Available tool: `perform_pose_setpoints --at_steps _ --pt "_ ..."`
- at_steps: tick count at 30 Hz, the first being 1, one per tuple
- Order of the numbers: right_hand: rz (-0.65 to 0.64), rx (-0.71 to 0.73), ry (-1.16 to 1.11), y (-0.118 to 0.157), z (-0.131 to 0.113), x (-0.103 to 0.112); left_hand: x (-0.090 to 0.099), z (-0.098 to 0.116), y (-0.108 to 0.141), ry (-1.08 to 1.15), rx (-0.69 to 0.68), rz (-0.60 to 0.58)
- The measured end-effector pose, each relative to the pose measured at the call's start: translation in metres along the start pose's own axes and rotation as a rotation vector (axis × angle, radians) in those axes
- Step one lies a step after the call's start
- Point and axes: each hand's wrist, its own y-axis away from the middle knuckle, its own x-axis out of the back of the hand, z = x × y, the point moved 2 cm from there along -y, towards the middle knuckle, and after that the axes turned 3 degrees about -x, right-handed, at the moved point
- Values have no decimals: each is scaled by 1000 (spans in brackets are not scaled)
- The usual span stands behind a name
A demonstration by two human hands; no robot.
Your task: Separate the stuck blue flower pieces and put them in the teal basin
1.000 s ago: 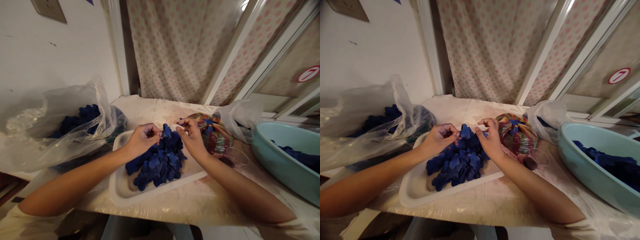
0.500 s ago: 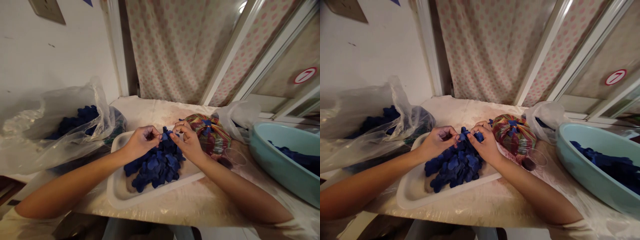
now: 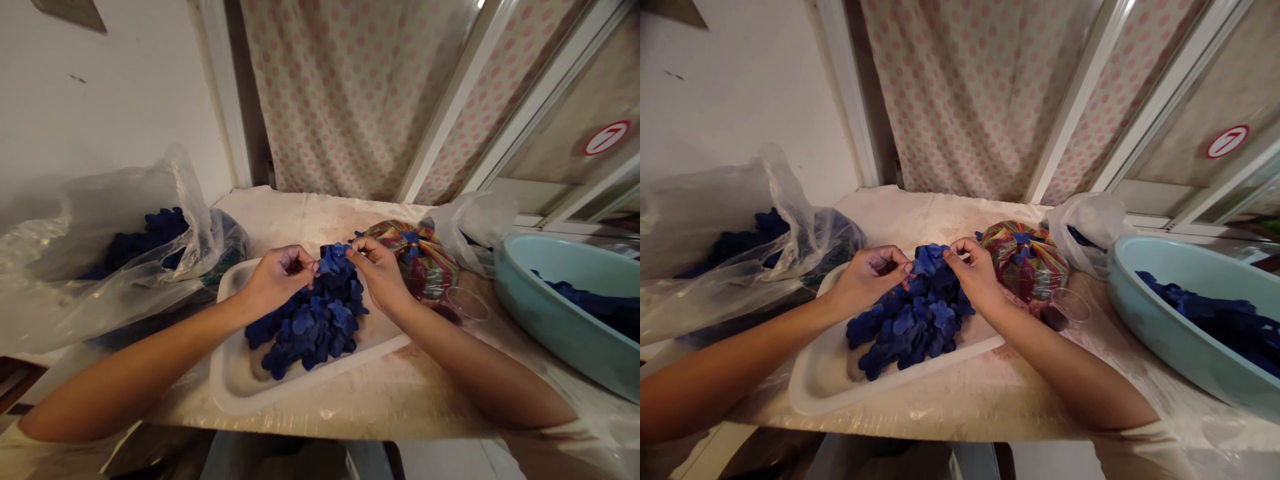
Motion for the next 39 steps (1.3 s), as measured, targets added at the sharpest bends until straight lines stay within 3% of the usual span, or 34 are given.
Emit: perform_pose_setpoints --at_steps 10,18,24,28,32,39 --pt "37 -83 -77 0 1 -1 0 3 1 21 17 16" --pt "120 -62 -71 -5 3 2 0 3 1 6 10 16" --pt "221 102 11 -5 2 6 -1 1 0 14 41 -1" --pt "104 258 197 5 -14 2 -2 1 -1 6 54 -18" --pt "102 440 384 15 -30 -2 -1 0 -1 0 64 -18" --pt "78 389 352 12 -22 -1 -1 -1 -1 -10 45 -8"
